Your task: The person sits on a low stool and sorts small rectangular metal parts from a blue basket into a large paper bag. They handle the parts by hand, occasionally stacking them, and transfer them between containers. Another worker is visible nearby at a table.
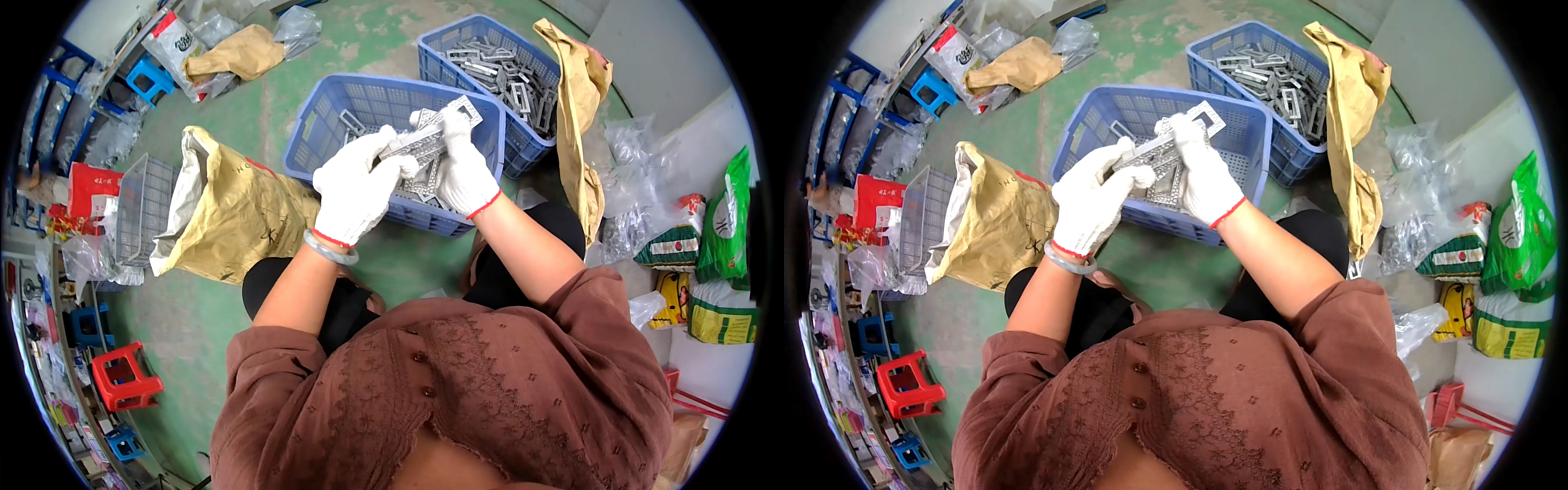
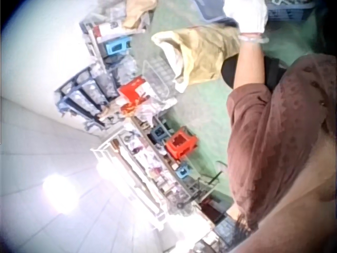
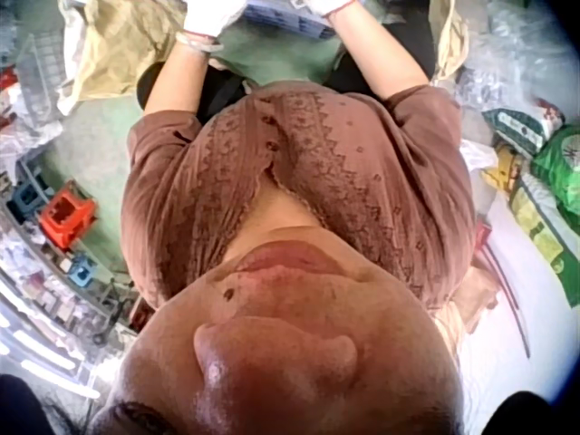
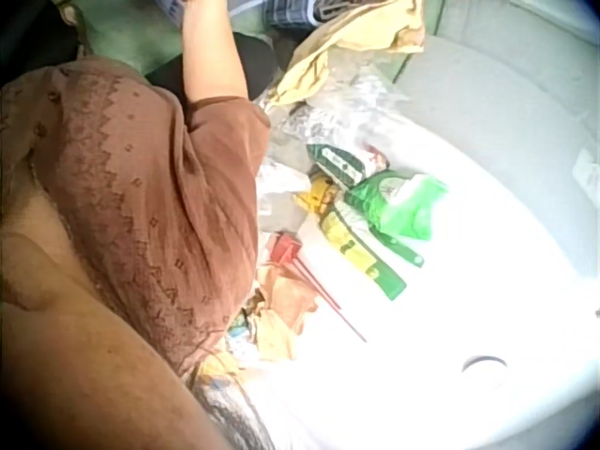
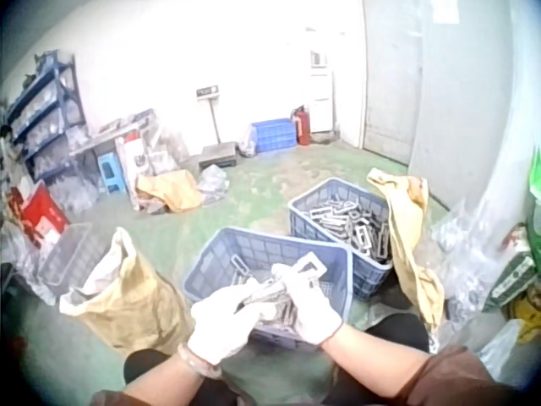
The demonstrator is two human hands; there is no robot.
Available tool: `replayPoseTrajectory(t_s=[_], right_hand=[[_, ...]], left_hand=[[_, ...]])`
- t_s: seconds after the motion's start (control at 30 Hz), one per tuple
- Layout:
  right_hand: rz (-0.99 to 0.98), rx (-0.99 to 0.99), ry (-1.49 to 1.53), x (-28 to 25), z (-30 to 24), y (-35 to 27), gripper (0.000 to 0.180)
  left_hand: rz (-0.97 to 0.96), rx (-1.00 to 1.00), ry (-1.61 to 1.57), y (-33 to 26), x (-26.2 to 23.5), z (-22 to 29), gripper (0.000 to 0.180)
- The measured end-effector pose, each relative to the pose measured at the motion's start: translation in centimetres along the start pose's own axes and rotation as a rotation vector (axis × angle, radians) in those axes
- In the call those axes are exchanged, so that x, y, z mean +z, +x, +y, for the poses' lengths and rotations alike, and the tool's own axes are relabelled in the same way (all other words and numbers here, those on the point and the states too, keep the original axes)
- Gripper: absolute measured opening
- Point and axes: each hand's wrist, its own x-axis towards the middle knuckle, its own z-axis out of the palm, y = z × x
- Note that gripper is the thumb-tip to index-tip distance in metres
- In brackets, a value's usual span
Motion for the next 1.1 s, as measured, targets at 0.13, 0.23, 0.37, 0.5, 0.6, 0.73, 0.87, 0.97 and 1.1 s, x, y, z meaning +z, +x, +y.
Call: replayPoseTrajectory(t_s=[0.13, 0.23, 0.37, 0.5, 0.6, 0.73, 0.87, 0.97, 1.1], right_hand=[[-0.047, 0.041, 0.170, -1.2, -0.4, 1.0, 0.062], [-0.003, 0.085, 0.238, 0.2, -1.1, 1.0, 0.078], [0.096, 0.045, 0.231, 0.5, -1.2, 1.2, 0.077], [0.136, -0.003, 0.201, 0.1, -0.7, 1.6, 0.066], [0.160, 0.048, 0.297, 0.2, -0.6, 1.5, 0.058], [0.140, 0.003, 0.263, 0.5, -1.2, 1.2, 0.055], [0.168, 0.028, 0.249, 0.7, -1.4, 0.9, 0.055], [0.177, 0.048, 0.229, 0.7, -1.6, 0.7, 0.056], [0.204, 0.090, 0.241, 1.4, -1.7, 0.3, 0.043]], left_hand=[[0.071, -0.073, -0.168, -0.1, -0.4, 0.1, 0.021], [0.123, 0.084, -0.026, -0.5, -1.1, -0.9, 0.026], [0.233, 0.451, 0.231, -0.2, -1.6, -2.0, 0.031], [0.219, 0.576, 0.330, 0.2, -1.7, -2.1, 0.035], [0.228, 0.491, 0.218, 0.1, -1.4, -3.2, 0.036], [0.169, 0.375, 0.049, 0.4, -0.8, -2.8, 0.041], [0.138, 0.308, 0.071, 0.3, -0.9, -2.6, 0.040], [0.119, 0.343, 0.177, 0.3, -1.4, -2.7, 0.038], [0.101, 0.137, -0.015, 0.1, -1.9, -2.7, 0.037]])
